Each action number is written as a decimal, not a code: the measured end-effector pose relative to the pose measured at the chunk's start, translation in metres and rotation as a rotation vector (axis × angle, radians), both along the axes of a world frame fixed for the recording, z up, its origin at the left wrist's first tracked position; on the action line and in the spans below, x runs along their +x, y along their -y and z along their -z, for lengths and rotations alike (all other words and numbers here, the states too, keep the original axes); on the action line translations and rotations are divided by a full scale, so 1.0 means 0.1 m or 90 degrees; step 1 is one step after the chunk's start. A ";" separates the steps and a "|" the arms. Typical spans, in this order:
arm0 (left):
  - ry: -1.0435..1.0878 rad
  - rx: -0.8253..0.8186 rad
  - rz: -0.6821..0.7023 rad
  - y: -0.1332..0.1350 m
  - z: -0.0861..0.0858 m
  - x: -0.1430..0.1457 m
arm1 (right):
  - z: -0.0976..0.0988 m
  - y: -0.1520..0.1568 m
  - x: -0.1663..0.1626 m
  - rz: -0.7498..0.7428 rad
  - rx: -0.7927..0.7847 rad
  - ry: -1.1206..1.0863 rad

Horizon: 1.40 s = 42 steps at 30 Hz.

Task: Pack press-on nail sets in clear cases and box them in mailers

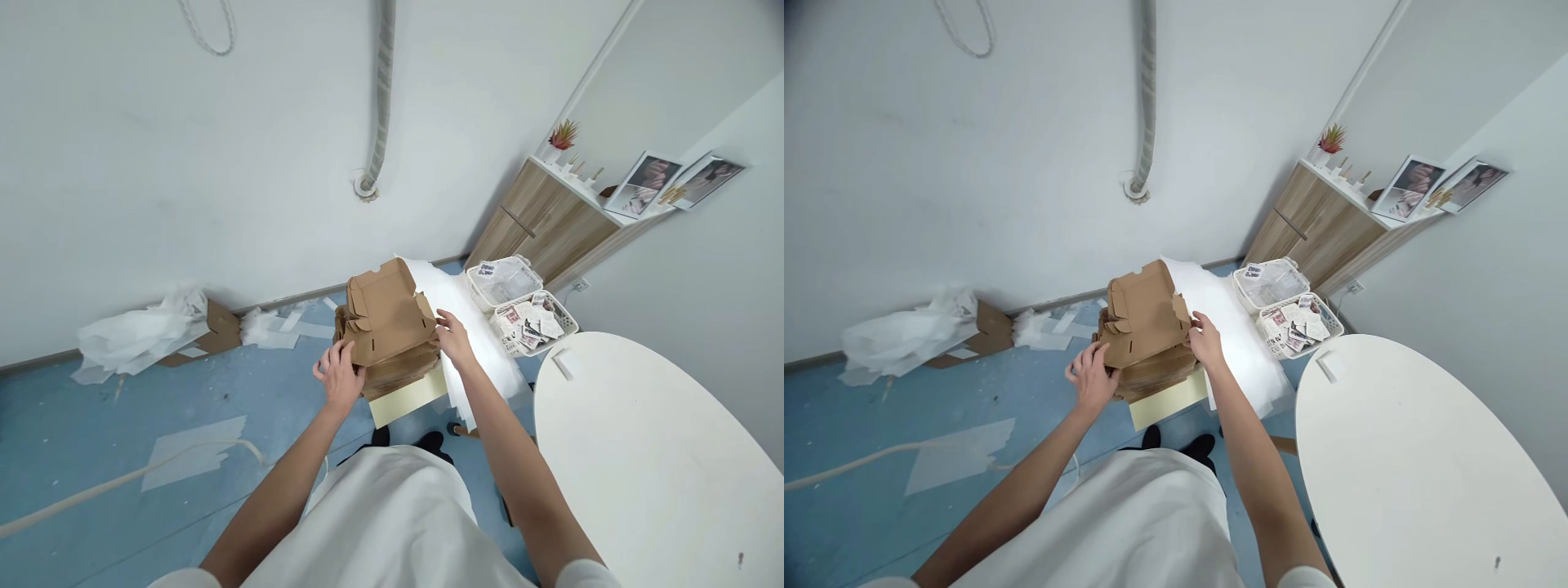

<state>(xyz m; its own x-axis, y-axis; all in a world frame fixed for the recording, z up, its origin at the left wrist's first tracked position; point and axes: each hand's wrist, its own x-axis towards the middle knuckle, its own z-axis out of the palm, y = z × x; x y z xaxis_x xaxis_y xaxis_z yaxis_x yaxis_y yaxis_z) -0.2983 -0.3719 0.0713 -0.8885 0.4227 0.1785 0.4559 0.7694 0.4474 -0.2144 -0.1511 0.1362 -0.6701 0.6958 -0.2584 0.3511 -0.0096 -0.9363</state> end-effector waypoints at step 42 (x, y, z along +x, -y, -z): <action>0.803 0.356 0.387 -2.39 -0.35 2.72 | 0.08 -0.93 4.31 0.544 -0.257 -0.369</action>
<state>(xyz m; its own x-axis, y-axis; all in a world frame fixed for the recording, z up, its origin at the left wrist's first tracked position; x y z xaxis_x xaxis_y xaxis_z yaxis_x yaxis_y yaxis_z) -0.0265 -0.1332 0.1063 -0.2976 0.9102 -0.2881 -0.2625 0.2122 0.9413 0.2163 -0.0583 0.1286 -0.1029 0.9223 -0.3726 -0.4066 -0.3808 -0.8304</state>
